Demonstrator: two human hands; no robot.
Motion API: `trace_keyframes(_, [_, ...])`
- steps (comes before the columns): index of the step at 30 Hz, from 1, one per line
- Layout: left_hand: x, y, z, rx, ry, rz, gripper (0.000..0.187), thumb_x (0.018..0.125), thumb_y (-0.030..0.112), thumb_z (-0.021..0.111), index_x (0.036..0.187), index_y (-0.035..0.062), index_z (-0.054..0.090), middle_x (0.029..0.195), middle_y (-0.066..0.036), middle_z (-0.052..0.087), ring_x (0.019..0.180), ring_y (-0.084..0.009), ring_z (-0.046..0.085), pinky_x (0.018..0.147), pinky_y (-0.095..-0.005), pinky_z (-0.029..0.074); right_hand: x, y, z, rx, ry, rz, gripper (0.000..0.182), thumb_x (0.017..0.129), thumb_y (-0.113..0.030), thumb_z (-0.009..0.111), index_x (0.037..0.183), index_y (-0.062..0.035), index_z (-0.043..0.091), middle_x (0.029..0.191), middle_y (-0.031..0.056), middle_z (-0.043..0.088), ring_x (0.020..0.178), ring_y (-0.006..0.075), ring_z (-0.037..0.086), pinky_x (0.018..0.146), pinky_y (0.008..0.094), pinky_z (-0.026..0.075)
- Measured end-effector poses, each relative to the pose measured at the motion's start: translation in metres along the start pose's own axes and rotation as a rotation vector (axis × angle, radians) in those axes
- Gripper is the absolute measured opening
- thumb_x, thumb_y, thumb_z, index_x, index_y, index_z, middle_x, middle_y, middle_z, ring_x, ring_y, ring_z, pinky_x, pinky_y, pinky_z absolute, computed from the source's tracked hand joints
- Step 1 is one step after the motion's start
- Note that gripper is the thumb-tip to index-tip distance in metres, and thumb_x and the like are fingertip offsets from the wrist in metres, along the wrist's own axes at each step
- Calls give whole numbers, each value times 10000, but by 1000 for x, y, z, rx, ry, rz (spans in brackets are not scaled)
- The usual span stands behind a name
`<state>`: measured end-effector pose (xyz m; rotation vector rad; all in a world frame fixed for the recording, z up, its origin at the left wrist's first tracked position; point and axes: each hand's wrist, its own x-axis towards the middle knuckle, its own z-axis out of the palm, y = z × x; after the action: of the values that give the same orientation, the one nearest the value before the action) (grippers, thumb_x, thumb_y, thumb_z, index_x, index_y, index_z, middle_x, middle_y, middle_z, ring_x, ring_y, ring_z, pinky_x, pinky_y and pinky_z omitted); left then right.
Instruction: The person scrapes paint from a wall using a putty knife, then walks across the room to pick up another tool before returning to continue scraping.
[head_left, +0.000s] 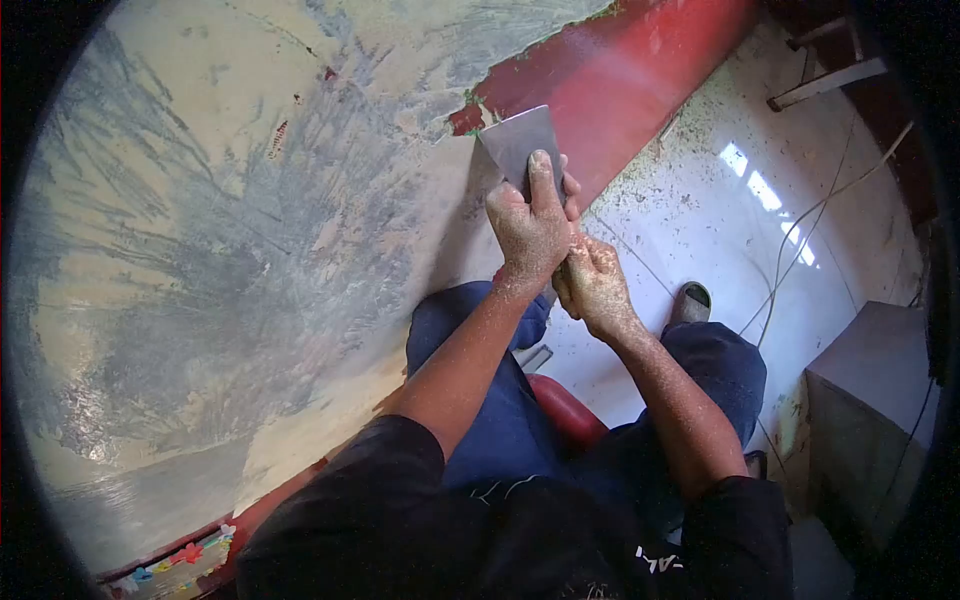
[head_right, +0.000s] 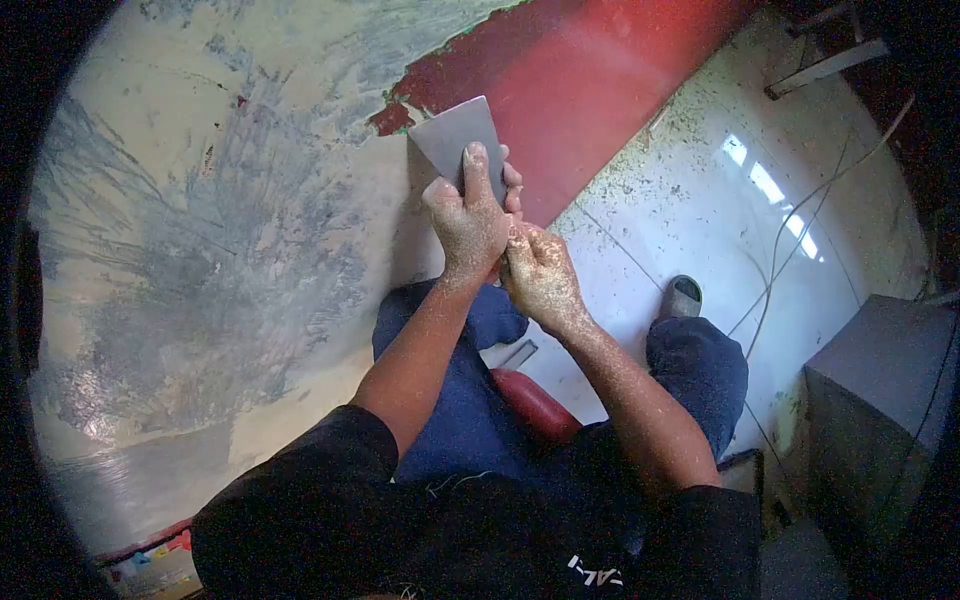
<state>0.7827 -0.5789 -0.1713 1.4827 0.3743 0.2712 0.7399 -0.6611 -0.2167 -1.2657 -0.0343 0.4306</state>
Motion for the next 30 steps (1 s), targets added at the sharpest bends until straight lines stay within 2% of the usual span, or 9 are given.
trace_keyframes(2, [6,7,4,-38,-2,-31,341,963,276,461,870,-32,574,636,-51,556,468,-99,494,403,-228,398,8,-5,2,28,12,21,454,973,-423,364,726,-61,482,452,0,412,340,85,352,321,248,239])
trace_keyframes(3, [10,10,4,-32,-19,-8,342,963,277,461,869,-33,573,638,-50,555,471,-99,494,406,-229,399,9,-8,-1,38,-4,144,366,979,-298,401,830,-9,572,595,24,530,519,80,468,473,251,392])
trace_keyframes(12, [17,23,4,-10,-35,91,334,960,288,463,874,-11,582,644,-36,558,503,-89,507,414,-218,393,10,-25,5,28,5,148,388,980,-298,368,794,-14,554,577,26,523,521,95,479,474,280,395])
trace_keyframes(15, [8,22,-3,-16,-48,65,322,958,275,470,885,-14,592,650,-28,567,515,-81,514,412,-210,394,13,-21,7,-70,-72,-149,468,969,-466,350,756,-63,461,470,-4,414,355,76,347,334,246,267])
trace_keyframes(17, [11,7,1,29,-24,70,320,958,268,472,881,-17,595,647,-30,567,507,-82,510,414,-210,394,15,-2,8,-75,35,-43,471,962,-462,358,737,-60,454,450,3,407,351,81,347,338,252,263])
trace_keyframes(19, [13,17,1,37,-59,-25,322,956,264,479,884,-27,596,634,-40,568,485,-78,500,407,-213,393,8,-18,2,-54,1,213,410,978,-310,367,784,6,541,580,45,533,515,129,492,494,304,415])
trace_keyframes(22, [8,22,5,-12,-72,43,329,953,265,487,878,-36,595,628,-44,572,472,-79,501,391,-223,391,0,-40,0,-177,-10,18,414,977,-314,377,769,2,546,579,38,531,520,121,492,490,297,409])
trace_keyframes(26, [18,16,5,-7,-52,40,336,953,272,480,872,-34,592,631,-48,570,471,-90,503,401,-227,400,10,-16,9,-45,46,-4,460,966,-450,363,737,-66,470,471,2,419,347,78,351,320,247,246])
trace_keyframes(30, [10,18,6,-19,-35,58,320,948,262,488,867,-32,585,628,-50,564,461,-95,505,398,-229,401,5,-27,2,13,9,75,415,983,-324,377,771,-9,543,557,21,497,507,83,462,455,267,376])
